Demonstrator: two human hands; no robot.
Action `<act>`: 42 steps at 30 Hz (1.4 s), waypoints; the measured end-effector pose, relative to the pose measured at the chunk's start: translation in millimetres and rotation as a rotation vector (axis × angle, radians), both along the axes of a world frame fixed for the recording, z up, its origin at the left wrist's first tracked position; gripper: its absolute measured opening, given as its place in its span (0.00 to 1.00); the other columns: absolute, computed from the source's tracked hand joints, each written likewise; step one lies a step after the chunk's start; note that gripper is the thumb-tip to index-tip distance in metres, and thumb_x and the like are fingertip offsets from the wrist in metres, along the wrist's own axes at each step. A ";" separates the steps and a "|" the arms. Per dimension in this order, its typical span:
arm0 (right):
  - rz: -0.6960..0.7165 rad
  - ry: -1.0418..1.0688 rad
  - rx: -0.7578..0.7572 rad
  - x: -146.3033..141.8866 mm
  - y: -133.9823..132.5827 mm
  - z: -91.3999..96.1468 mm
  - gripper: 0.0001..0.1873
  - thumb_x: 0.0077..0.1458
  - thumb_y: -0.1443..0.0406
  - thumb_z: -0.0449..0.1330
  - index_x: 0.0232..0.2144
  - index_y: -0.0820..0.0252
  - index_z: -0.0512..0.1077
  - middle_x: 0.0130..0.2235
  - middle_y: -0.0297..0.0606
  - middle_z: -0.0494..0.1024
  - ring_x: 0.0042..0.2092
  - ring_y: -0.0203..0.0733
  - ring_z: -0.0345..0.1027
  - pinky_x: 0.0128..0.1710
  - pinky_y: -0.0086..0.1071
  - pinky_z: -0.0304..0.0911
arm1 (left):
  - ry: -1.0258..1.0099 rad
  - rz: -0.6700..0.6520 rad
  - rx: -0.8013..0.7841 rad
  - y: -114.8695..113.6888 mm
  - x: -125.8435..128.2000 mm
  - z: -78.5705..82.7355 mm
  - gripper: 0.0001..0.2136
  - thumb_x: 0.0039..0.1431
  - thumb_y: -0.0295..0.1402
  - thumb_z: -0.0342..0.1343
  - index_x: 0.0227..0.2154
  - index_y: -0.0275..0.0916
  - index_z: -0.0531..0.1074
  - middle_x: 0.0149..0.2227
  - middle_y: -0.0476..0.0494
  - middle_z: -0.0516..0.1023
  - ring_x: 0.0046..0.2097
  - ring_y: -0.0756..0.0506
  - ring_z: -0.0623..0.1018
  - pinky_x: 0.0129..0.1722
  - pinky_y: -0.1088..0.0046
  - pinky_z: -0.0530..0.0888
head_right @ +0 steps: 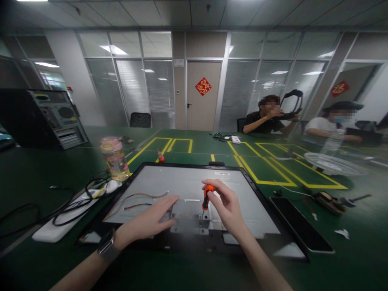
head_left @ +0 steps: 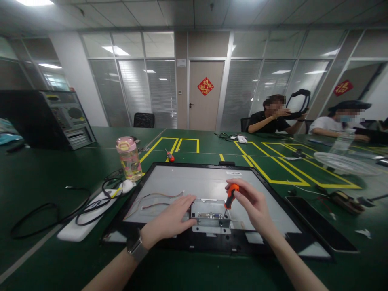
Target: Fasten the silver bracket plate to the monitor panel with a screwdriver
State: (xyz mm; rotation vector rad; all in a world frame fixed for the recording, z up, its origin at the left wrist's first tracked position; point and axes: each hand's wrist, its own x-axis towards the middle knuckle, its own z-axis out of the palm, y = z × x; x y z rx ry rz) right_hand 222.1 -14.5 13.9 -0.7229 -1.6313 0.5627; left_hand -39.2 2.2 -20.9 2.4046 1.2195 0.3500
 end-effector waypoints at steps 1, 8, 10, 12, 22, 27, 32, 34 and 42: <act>0.000 -0.002 0.002 0.0 0.0 0.1 0.11 0.60 0.60 0.57 0.43 0.53 0.76 0.36 0.39 0.78 0.37 0.44 0.73 0.35 0.35 0.69 | -0.002 0.001 0.000 -0.2 -0.2 -0.1 0.30 0.61 0.40 0.54 0.63 0.37 0.56 0.66 0.37 0.58 0.66 0.39 0.58 0.66 0.60 0.53; -0.032 -0.018 0.020 -0.2 1.7 -1.1 0.10 0.60 0.60 0.58 0.42 0.55 0.76 0.36 0.40 0.79 0.38 0.45 0.73 0.36 0.37 0.69 | -0.008 0.005 -0.001 -0.3 -1.7 -0.3 0.30 0.60 0.40 0.54 0.63 0.37 0.56 0.66 0.36 0.58 0.66 0.39 0.59 0.65 0.59 0.55; -0.035 -0.017 0.017 -0.5 1.9 -1.5 0.10 0.60 0.60 0.58 0.42 0.55 0.76 0.36 0.40 0.79 0.38 0.45 0.73 0.36 0.36 0.69 | 0.002 0.007 -0.001 -0.3 -1.8 -0.4 0.30 0.60 0.40 0.54 0.63 0.36 0.56 0.66 0.35 0.58 0.66 0.39 0.58 0.65 0.59 0.54; -0.030 -0.014 0.012 -0.9 1.8 -1.7 0.10 0.60 0.60 0.58 0.42 0.54 0.76 0.36 0.39 0.79 0.37 0.44 0.73 0.36 0.36 0.69 | 0.011 0.006 0.001 -0.6 -1.8 -0.7 0.30 0.60 0.39 0.54 0.63 0.35 0.55 0.66 0.35 0.57 0.66 0.39 0.58 0.65 0.60 0.54; -0.049 0.009 0.006 -0.5 3.1 -1.4 0.10 0.59 0.60 0.60 0.41 0.54 0.77 0.35 0.39 0.78 0.37 0.44 0.72 0.37 0.36 0.68 | 0.027 0.010 -0.013 -2.4 0.7 3.8 0.29 0.61 0.39 0.54 0.63 0.36 0.55 0.66 0.36 0.57 0.66 0.39 0.58 0.66 0.60 0.53; -0.127 0.026 0.056 -1.3 5.8 -3.3 0.07 0.53 0.59 0.65 0.33 0.55 0.77 0.30 0.36 0.74 0.33 0.42 0.69 0.34 0.35 0.66 | 0.013 0.004 0.004 -1.0 0.5 2.1 0.29 0.61 0.40 0.54 0.63 0.39 0.55 0.66 0.37 0.58 0.66 0.39 0.58 0.65 0.60 0.54; -0.020 0.034 -0.036 0.1 3.8 -3.7 0.11 0.61 0.60 0.58 0.44 0.52 0.76 0.34 0.37 0.76 0.34 0.40 0.70 0.36 0.34 0.68 | 0.028 0.015 -0.012 -0.3 0.3 1.8 0.30 0.60 0.39 0.54 0.63 0.38 0.55 0.66 0.37 0.57 0.66 0.39 0.58 0.65 0.60 0.54; 0.039 0.054 -0.083 3.0 3.6 -3.7 0.13 0.63 0.61 0.55 0.47 0.51 0.74 0.37 0.38 0.78 0.37 0.41 0.72 0.38 0.34 0.68 | 0.022 0.011 -0.012 0.0 0.1 1.6 0.30 0.60 0.39 0.54 0.63 0.37 0.55 0.66 0.37 0.57 0.66 0.39 0.58 0.65 0.61 0.54; 0.051 0.002 -0.080 6.6 6.6 -2.6 0.13 0.60 0.63 0.58 0.47 0.50 0.75 0.40 0.39 0.78 0.40 0.44 0.73 0.42 0.38 0.69 | 0.030 0.020 -0.012 2.8 0.2 -1.4 0.30 0.60 0.41 0.54 0.63 0.37 0.55 0.66 0.37 0.57 0.66 0.39 0.58 0.65 0.59 0.54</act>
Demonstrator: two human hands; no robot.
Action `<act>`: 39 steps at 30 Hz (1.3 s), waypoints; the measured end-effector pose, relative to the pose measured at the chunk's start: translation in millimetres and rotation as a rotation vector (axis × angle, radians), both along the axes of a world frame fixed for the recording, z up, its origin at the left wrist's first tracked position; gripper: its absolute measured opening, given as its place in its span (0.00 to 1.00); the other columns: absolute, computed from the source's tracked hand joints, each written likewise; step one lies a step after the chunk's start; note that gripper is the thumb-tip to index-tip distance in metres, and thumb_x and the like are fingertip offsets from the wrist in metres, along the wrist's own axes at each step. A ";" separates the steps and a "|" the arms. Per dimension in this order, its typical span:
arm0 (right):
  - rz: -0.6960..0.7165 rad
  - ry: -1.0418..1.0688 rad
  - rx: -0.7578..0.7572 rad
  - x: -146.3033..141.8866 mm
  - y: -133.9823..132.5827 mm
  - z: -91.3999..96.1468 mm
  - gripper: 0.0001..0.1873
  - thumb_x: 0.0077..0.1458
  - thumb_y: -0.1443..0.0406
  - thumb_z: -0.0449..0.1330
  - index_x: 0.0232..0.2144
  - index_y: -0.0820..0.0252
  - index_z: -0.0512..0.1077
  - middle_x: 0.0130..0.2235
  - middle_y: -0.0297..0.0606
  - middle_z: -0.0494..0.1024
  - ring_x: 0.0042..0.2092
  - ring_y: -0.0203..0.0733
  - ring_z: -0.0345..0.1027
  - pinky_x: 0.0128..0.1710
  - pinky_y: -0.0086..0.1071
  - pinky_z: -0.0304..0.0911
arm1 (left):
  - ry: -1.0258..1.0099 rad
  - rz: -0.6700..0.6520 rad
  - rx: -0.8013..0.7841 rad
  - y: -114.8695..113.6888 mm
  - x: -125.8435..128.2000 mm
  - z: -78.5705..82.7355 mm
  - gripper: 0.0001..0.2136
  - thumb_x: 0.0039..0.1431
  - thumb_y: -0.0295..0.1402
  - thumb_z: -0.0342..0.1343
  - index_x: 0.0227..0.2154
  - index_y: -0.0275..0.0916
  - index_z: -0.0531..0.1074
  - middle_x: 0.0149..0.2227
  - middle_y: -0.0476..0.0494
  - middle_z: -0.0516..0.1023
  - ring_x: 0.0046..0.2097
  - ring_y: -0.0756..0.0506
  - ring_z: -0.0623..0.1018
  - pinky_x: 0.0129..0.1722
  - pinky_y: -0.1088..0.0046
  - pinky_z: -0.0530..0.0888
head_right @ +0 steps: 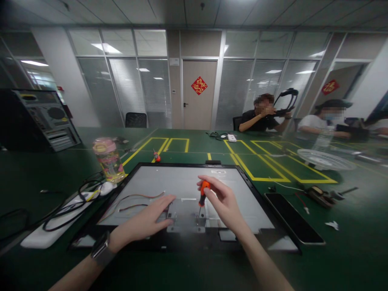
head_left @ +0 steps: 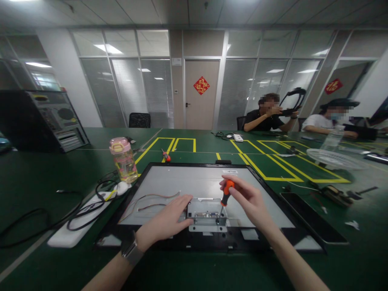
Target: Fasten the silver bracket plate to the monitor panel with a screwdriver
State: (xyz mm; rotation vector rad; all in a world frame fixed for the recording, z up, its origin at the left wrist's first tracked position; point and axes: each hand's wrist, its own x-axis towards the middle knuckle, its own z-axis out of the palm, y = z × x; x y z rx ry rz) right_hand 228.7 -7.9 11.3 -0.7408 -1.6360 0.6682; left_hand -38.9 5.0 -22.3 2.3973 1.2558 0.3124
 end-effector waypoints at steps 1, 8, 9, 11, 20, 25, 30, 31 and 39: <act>-0.055 -0.025 0.035 -1.1 -0.3 0.3 0.12 0.58 0.63 0.60 0.46 0.50 0.75 0.39 0.38 0.77 0.40 0.44 0.72 0.42 0.38 0.68 | 0.002 0.000 -0.001 0.1 -0.1 -0.3 0.30 0.61 0.41 0.54 0.63 0.38 0.55 0.66 0.38 0.57 0.66 0.39 0.58 0.65 0.59 0.54; -0.049 -0.005 0.036 -3.6 -1.7 1.4 0.12 0.62 0.62 0.56 0.46 0.50 0.75 0.40 0.39 0.76 0.42 0.43 0.72 0.42 0.37 0.68 | -0.016 -0.019 0.022 1.3 -3.4 -6.0 0.29 0.61 0.42 0.53 0.63 0.40 0.55 0.66 0.38 0.57 0.66 0.39 0.58 0.65 0.59 0.54; -0.062 0.010 0.030 -3.4 -1.0 1.2 0.12 0.61 0.62 0.58 0.45 0.51 0.76 0.39 0.38 0.76 0.41 0.42 0.72 0.41 0.36 0.69 | -0.014 -0.022 0.025 1.4 -3.6 -6.1 0.30 0.61 0.42 0.53 0.63 0.40 0.54 0.66 0.38 0.57 0.66 0.39 0.58 0.65 0.60 0.54; -0.089 0.037 0.029 -3.0 0.6 0.6 0.10 0.57 0.62 0.62 0.42 0.52 0.77 0.36 0.38 0.75 0.38 0.42 0.71 0.39 0.35 0.69 | -0.006 -0.020 0.022 1.1 -3.1 -5.0 0.30 0.61 0.42 0.53 0.63 0.40 0.54 0.66 0.38 0.57 0.66 0.39 0.57 0.65 0.60 0.54; 0.201 0.247 -0.184 -9.9 -1.7 2.9 0.12 0.61 0.55 0.57 0.41 0.52 0.76 0.35 0.39 0.76 0.37 0.43 0.71 0.31 0.35 0.71 | -0.012 -0.021 0.023 0.3 -2.3 -4.1 0.30 0.61 0.43 0.52 0.63 0.41 0.54 0.66 0.39 0.57 0.66 0.39 0.58 0.65 0.58 0.55; 0.205 0.206 -0.168 -8.4 -1.5 1.9 0.09 0.57 0.56 0.62 0.35 0.52 0.78 0.37 0.38 0.75 0.38 0.42 0.71 0.33 0.34 0.71 | -0.002 -0.014 0.030 0.0 -2.1 -3.5 0.29 0.61 0.42 0.53 0.63 0.40 0.54 0.66 0.38 0.57 0.66 0.40 0.58 0.65 0.60 0.54; 0.246 0.256 -0.224 -7.5 0.1 0.5 0.13 0.60 0.56 0.58 0.43 0.52 0.75 0.36 0.39 0.78 0.37 0.43 0.73 0.30 0.34 0.70 | 0.008 -0.012 0.022 -0.5 -1.2 -2.5 0.30 0.61 0.42 0.53 0.63 0.37 0.54 0.66 0.37 0.57 0.66 0.40 0.58 0.65 0.61 0.54; 0.256 0.274 -0.230 -7.5 0.0 0.8 0.12 0.60 0.56 0.58 0.43 0.52 0.75 0.36 0.39 0.78 0.38 0.43 0.73 0.31 0.34 0.70 | 0.007 -0.013 0.026 0.1 -1.5 -3.6 0.30 0.61 0.42 0.53 0.63 0.37 0.54 0.66 0.37 0.57 0.66 0.40 0.58 0.65 0.61 0.54; 0.035 0.122 -0.112 -6.6 -0.9 1.0 0.11 0.58 0.58 0.60 0.42 0.53 0.76 0.40 0.41 0.79 0.42 0.46 0.73 0.43 0.42 0.69 | -0.007 -0.028 0.031 1.5 -2.9 -6.1 0.30 0.62 0.43 0.52 0.64 0.40 0.54 0.67 0.38 0.56 0.66 0.39 0.58 0.65 0.59 0.54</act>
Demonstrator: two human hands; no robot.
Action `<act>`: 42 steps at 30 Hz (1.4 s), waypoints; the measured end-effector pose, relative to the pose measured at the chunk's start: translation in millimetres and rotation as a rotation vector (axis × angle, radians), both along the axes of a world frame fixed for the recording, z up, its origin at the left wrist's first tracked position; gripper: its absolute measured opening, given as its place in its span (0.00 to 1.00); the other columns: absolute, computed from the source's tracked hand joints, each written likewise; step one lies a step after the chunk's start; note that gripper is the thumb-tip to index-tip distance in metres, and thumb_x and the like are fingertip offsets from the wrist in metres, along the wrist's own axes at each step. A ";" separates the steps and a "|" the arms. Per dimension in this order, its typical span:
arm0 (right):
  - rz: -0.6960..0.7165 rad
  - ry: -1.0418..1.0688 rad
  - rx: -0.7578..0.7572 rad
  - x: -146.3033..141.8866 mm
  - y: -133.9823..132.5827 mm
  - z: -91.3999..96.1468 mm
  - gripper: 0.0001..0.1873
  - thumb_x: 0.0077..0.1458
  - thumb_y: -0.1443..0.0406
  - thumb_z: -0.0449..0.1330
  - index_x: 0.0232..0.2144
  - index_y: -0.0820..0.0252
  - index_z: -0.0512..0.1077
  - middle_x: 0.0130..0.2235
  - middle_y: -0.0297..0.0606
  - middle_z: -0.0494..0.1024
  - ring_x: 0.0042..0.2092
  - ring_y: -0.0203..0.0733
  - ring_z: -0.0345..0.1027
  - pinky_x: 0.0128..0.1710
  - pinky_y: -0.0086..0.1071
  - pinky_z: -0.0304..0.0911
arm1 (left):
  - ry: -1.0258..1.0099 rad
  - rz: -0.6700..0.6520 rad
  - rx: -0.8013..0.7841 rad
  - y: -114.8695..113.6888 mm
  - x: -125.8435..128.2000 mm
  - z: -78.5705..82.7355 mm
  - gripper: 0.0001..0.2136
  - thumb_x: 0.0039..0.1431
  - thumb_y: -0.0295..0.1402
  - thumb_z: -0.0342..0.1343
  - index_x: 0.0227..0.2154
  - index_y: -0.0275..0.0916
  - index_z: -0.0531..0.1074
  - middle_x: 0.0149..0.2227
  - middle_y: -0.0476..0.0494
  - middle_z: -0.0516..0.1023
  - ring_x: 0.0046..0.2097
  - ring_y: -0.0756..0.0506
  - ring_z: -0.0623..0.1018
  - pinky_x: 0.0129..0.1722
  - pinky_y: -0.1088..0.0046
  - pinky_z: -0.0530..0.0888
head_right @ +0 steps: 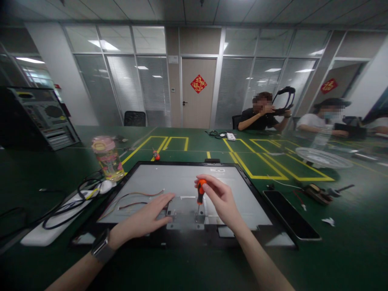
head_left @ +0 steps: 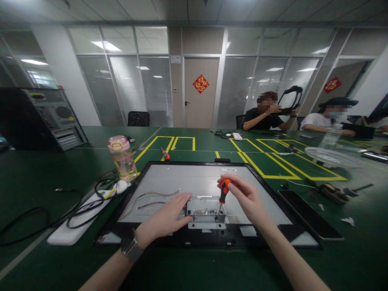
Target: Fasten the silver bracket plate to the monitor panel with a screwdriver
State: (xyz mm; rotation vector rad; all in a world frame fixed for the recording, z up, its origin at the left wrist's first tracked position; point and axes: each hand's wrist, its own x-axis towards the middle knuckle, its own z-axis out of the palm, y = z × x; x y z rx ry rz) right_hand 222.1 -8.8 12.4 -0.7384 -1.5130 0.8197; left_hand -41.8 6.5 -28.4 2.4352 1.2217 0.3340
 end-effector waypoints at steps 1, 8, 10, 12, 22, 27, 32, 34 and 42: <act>-0.084 -0.043 0.069 -0.6 -0.5 0.0 0.10 0.57 0.59 0.62 0.40 0.53 0.77 0.38 0.40 0.78 0.41 0.45 0.72 0.43 0.41 0.69 | 0.001 0.000 -0.003 -0.6 0.5 1.3 0.30 0.62 0.43 0.52 0.64 0.40 0.54 0.67 0.38 0.56 0.66 0.39 0.58 0.65 0.59 0.54; -0.100 -0.097 0.118 -1.4 -5.4 2.6 0.13 0.62 0.60 0.55 0.45 0.53 0.76 0.41 0.41 0.79 0.42 0.46 0.74 0.42 0.41 0.71 | 0.000 0.015 -0.017 -2.9 2.7 6.6 0.29 0.61 0.41 0.53 0.63 0.40 0.55 0.66 0.37 0.57 0.66 0.39 0.58 0.65 0.58 0.55; -0.113 -0.101 0.114 -1.2 -4.2 1.7 0.12 0.61 0.61 0.57 0.45 0.53 0.75 0.40 0.40 0.79 0.41 0.46 0.74 0.42 0.41 0.70 | -0.002 0.008 -0.012 -2.2 2.2 5.2 0.29 0.61 0.41 0.53 0.63 0.41 0.55 0.66 0.38 0.57 0.66 0.39 0.58 0.65 0.58 0.55; -0.171 -0.113 0.160 -1.5 -2.0 0.3 0.09 0.57 0.62 0.61 0.41 0.53 0.77 0.37 0.39 0.78 0.40 0.44 0.72 0.41 0.39 0.69 | 0.006 0.010 -0.011 -1.2 1.2 2.9 0.29 0.61 0.42 0.53 0.63 0.41 0.54 0.67 0.38 0.56 0.66 0.39 0.57 0.65 0.58 0.55; -0.059 -0.023 0.049 -0.6 -0.3 -1.2 0.12 0.61 0.58 0.57 0.45 0.52 0.75 0.38 0.39 0.78 0.40 0.44 0.73 0.42 0.40 0.70 | 0.009 0.009 -0.004 -1.2 1.2 2.7 0.29 0.62 0.42 0.53 0.63 0.40 0.54 0.67 0.38 0.56 0.66 0.39 0.58 0.65 0.59 0.55; 0.046 0.056 0.009 1.7 2.8 -4.4 0.10 0.58 0.56 0.61 0.36 0.53 0.76 0.38 0.39 0.76 0.39 0.44 0.72 0.37 0.37 0.71 | 0.005 0.009 -0.004 -1.5 1.3 2.8 0.29 0.61 0.41 0.53 0.63 0.40 0.55 0.67 0.38 0.56 0.66 0.39 0.58 0.65 0.60 0.55; 0.120 0.086 -0.068 0.0 1.0 -2.0 0.11 0.59 0.57 0.59 0.42 0.52 0.75 0.35 0.38 0.76 0.36 0.42 0.71 0.31 0.34 0.70 | 0.018 0.016 -0.012 -1.5 1.2 3.2 0.29 0.61 0.41 0.53 0.63 0.39 0.54 0.67 0.37 0.56 0.67 0.40 0.57 0.65 0.60 0.54; 0.157 0.107 -0.086 -1.0 0.3 -0.6 0.12 0.61 0.56 0.57 0.43 0.52 0.74 0.36 0.39 0.77 0.38 0.43 0.72 0.31 0.35 0.70 | 0.022 0.014 -0.011 -2.0 1.5 4.7 0.29 0.62 0.41 0.53 0.63 0.39 0.54 0.67 0.37 0.56 0.67 0.39 0.57 0.65 0.60 0.54; 0.178 0.076 -0.083 -0.1 -0.5 -2.0 0.10 0.56 0.56 0.63 0.40 0.51 0.77 0.37 0.37 0.76 0.36 0.42 0.72 0.33 0.35 0.71 | 0.020 0.015 0.000 -2.4 0.8 3.2 0.29 0.62 0.42 0.53 0.63 0.39 0.54 0.67 0.37 0.56 0.67 0.39 0.57 0.65 0.60 0.55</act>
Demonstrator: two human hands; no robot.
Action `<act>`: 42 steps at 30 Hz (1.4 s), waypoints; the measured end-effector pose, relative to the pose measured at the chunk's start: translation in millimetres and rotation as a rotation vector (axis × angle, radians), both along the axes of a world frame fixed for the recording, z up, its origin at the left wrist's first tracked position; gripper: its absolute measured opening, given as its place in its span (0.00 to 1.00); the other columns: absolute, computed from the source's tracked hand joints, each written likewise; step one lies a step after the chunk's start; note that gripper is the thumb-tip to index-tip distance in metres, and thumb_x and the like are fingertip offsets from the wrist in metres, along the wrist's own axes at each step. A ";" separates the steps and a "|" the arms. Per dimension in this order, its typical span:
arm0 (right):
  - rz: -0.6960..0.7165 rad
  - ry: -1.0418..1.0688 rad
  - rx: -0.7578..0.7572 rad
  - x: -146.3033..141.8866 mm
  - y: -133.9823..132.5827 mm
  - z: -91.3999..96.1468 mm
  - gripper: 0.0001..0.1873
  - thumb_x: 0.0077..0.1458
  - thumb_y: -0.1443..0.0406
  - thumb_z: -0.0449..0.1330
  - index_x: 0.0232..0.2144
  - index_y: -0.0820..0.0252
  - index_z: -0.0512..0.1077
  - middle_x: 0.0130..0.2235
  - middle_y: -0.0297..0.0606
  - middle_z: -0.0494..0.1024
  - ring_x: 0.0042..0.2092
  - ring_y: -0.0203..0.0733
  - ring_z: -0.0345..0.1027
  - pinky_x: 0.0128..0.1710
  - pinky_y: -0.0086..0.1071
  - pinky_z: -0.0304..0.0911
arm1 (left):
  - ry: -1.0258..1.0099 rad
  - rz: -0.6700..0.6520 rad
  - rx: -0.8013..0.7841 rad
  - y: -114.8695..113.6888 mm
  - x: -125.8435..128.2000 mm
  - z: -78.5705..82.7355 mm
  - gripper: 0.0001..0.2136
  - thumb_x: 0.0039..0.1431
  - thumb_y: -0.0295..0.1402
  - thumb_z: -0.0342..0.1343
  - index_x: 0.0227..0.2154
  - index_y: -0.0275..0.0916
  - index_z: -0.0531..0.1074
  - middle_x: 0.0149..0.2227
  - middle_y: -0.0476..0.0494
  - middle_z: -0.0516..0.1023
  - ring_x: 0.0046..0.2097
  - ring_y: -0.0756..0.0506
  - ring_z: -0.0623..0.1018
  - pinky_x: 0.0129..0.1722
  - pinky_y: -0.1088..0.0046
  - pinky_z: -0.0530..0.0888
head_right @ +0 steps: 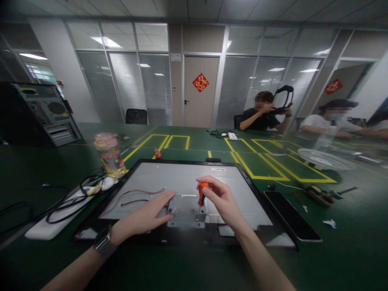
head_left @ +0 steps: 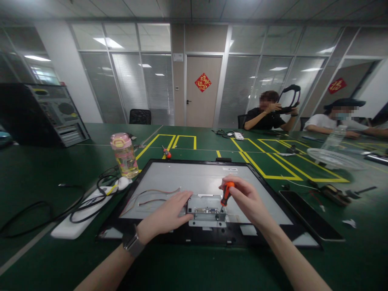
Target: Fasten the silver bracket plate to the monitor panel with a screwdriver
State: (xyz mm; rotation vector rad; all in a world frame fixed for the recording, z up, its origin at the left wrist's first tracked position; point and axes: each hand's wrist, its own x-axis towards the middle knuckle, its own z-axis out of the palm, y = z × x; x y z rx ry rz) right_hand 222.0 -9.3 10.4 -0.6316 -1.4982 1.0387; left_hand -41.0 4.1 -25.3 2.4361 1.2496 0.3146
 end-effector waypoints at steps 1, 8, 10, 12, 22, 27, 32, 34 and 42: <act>0.018 0.004 -0.018 0.1 -0.2 -0.2 0.11 0.58 0.56 0.61 0.42 0.50 0.76 0.37 0.38 0.77 0.36 0.42 0.72 0.32 0.34 0.71 | 0.000 -0.002 0.004 0.2 -0.2 -0.8 0.30 0.62 0.42 0.53 0.63 0.39 0.54 0.67 0.37 0.56 0.67 0.39 0.57 0.65 0.60 0.55; 0.012 -0.040 0.028 2.3 1.7 -0.3 0.13 0.63 0.57 0.55 0.46 0.51 0.74 0.41 0.40 0.79 0.44 0.45 0.72 0.44 0.39 0.69 | 0.010 -0.013 0.006 1.3 0.0 -2.0 0.30 0.62 0.41 0.53 0.64 0.39 0.53 0.67 0.37 0.56 0.67 0.40 0.57 0.65 0.60 0.54; -0.075 -0.098 0.075 2.1 2.2 -0.6 0.13 0.62 0.58 0.56 0.47 0.51 0.73 0.41 0.40 0.78 0.44 0.45 0.72 0.44 0.39 0.68 | 0.006 -0.016 0.012 1.9 -0.2 -2.7 0.29 0.62 0.41 0.53 0.64 0.40 0.53 0.67 0.38 0.56 0.66 0.40 0.57 0.65 0.59 0.55; -0.223 -0.162 0.152 1.4 2.3 -1.2 0.13 0.60 0.59 0.59 0.46 0.51 0.74 0.39 0.38 0.77 0.42 0.44 0.72 0.43 0.39 0.68 | 0.001 -0.018 0.020 2.5 -0.7 -3.9 0.29 0.62 0.41 0.53 0.64 0.40 0.53 0.67 0.38 0.56 0.66 0.39 0.58 0.65 0.59 0.55; -0.484 -0.425 0.408 2.5 1.7 -0.8 0.13 0.60 0.65 0.56 0.48 0.55 0.70 0.37 0.38 0.78 0.39 0.44 0.72 0.41 0.38 0.67 | -0.017 -0.007 0.004 0.4 0.4 0.6 0.29 0.62 0.40 0.54 0.63 0.39 0.55 0.66 0.37 0.57 0.66 0.38 0.58 0.65 0.58 0.56; -0.578 -0.475 0.535 1.3 0.5 1.6 0.09 0.58 0.65 0.59 0.42 0.56 0.72 0.35 0.39 0.76 0.36 0.45 0.71 0.37 0.37 0.66 | -0.007 0.001 -0.003 0.5 1.7 1.1 0.30 0.61 0.40 0.54 0.63 0.37 0.55 0.66 0.36 0.57 0.66 0.38 0.58 0.65 0.58 0.55; -0.510 -0.436 0.490 2.1 -0.4 -0.5 0.12 0.61 0.67 0.53 0.46 0.56 0.69 0.36 0.38 0.76 0.37 0.43 0.71 0.39 0.36 0.65 | -0.002 -0.009 0.015 1.6 1.0 -1.0 0.29 0.62 0.41 0.53 0.63 0.39 0.55 0.66 0.36 0.57 0.66 0.39 0.58 0.65 0.58 0.55; -0.535 -0.434 0.485 1.8 0.4 -1.3 0.10 0.59 0.66 0.58 0.44 0.55 0.71 0.34 0.36 0.75 0.36 0.43 0.70 0.38 0.36 0.64 | 0.005 -0.011 0.015 1.8 1.0 -1.3 0.29 0.62 0.41 0.53 0.63 0.38 0.55 0.66 0.37 0.57 0.66 0.39 0.58 0.65 0.59 0.55; -0.489 -0.367 0.392 0.1 1.5 -5.4 0.10 0.55 0.64 0.64 0.40 0.54 0.72 0.32 0.34 0.71 0.34 0.42 0.66 0.38 0.37 0.62 | 0.020 -0.012 0.022 1.3 0.3 -1.3 0.29 0.62 0.41 0.52 0.64 0.39 0.54 0.67 0.37 0.56 0.66 0.40 0.58 0.65 0.60 0.55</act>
